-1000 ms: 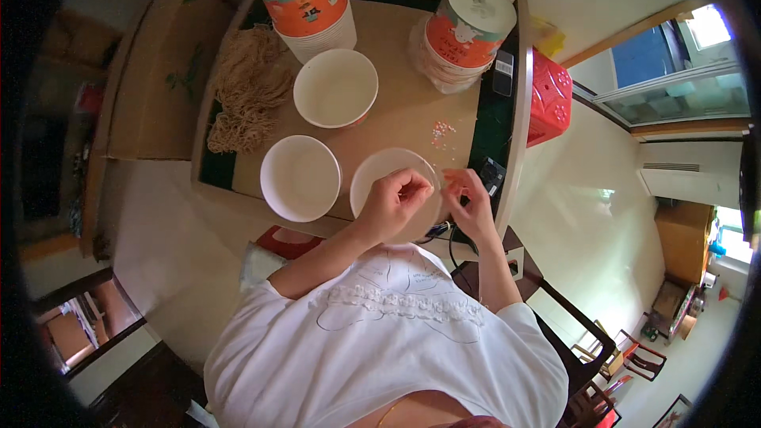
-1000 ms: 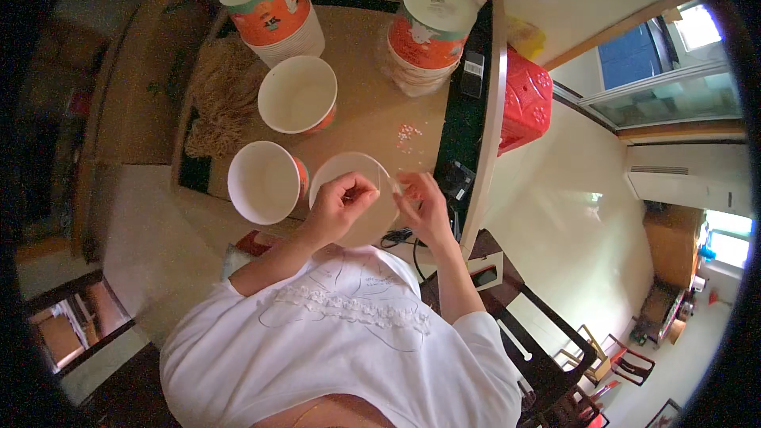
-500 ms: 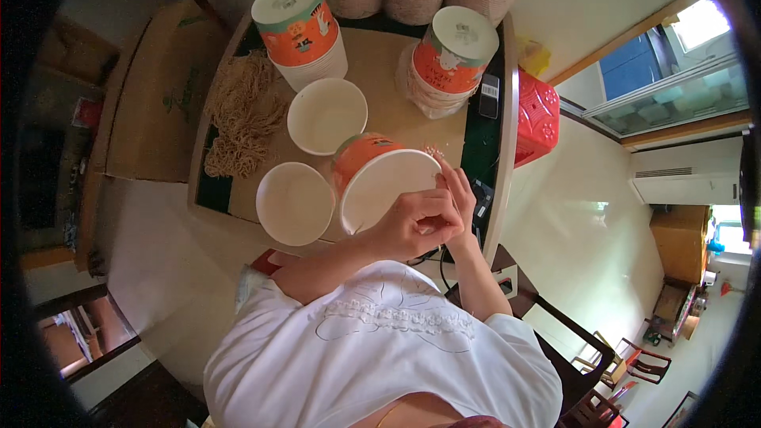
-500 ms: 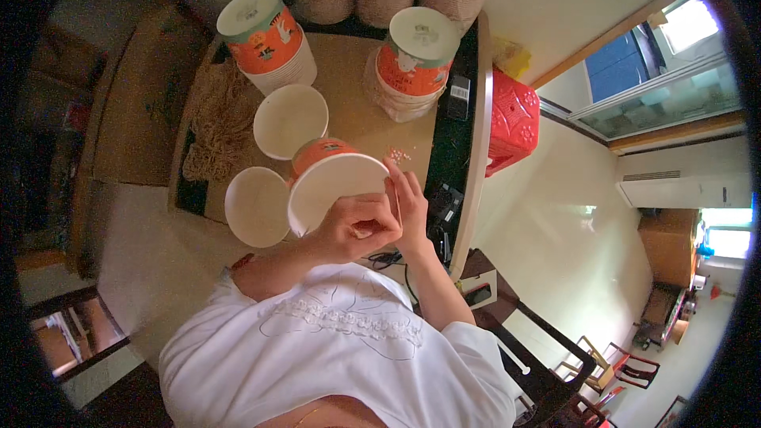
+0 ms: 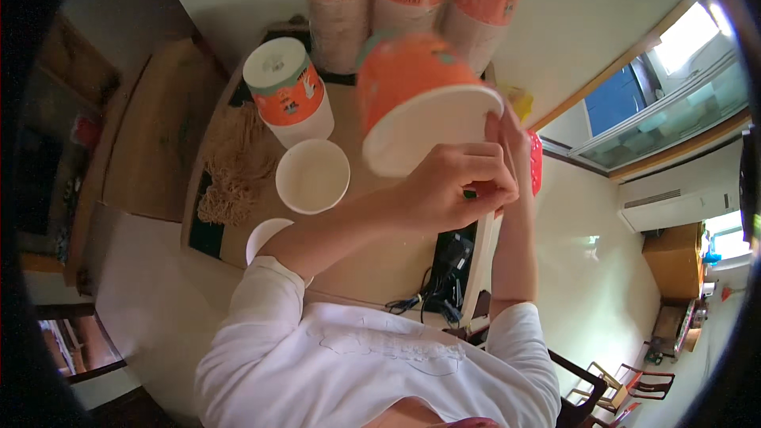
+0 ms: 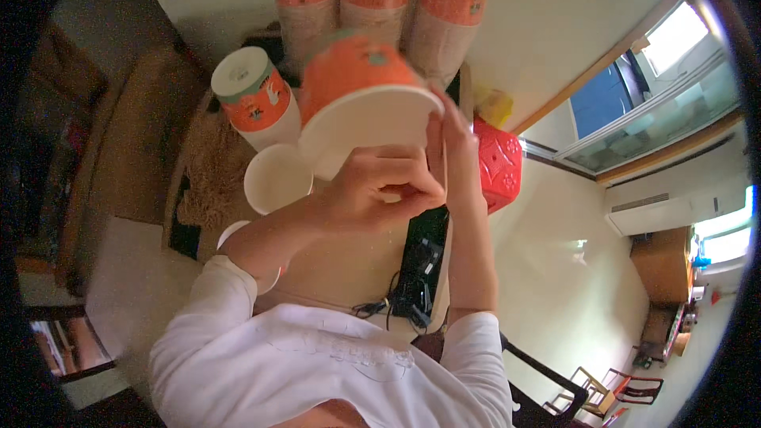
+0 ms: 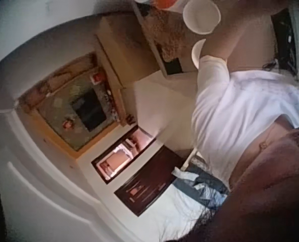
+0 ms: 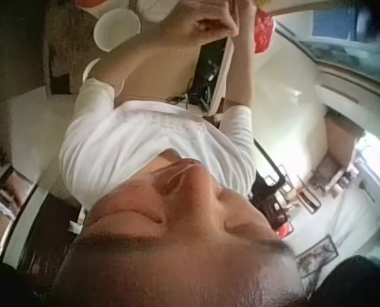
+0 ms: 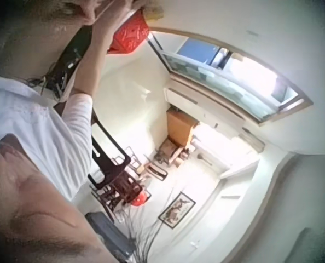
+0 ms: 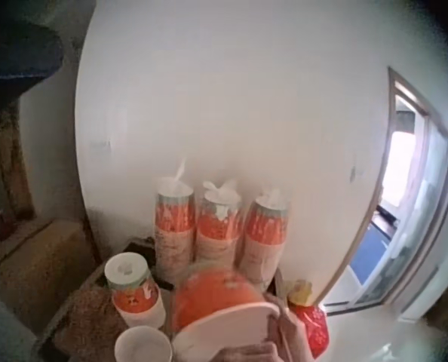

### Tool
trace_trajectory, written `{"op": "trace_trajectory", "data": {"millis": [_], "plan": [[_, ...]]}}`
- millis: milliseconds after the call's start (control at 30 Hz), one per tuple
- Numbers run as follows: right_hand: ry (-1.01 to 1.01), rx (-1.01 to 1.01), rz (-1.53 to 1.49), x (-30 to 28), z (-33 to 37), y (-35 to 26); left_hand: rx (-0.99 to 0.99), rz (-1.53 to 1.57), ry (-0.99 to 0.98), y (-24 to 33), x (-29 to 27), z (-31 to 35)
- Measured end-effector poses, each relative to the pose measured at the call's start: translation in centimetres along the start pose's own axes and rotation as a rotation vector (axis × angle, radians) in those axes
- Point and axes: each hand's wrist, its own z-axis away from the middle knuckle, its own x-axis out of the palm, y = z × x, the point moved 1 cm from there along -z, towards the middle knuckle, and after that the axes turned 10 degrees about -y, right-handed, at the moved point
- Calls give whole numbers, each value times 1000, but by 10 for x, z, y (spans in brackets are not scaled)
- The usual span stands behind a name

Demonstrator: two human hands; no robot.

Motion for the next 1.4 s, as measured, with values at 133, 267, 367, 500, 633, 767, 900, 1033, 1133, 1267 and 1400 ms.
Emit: {"op": "trace_trajectory", "data": {"millis": [133,267,367,500,633,767,900,1033,1133,1267,1400], "plan": [[421,-180,-76,9,-54,66,-52,-414,28,-42,3,-19],[393,-235,-140,38,-71,126,-152,-691,6,-127,8,7],[70,-15,-176,70,-38,225,-369,-775,-178,-171,21,45],[-254,-246,-1827,93,9,282,-647,-281,-29,-227,44,93],[22,311,-643,52,-26,207,-677,-356,-47,-215,25,88],[249,105,-239,24,-41,193,-471,-550,-67,-226,24,77],[291,-137,-61,-2,-59,94,-618,-566,-159,-244,15,86],[67,-148,121,5,-68,66,-644,-472,-156,-221,14,67],[117,-390,245,12,-73,53,-646,-574,-223,-217,19,65],[-50,-393,519,30,-81,44,-715,-839,-405,-224,34,72],[6,-317,459,23,-75,69,-369,-1041,-188,-199,45,90]]}}
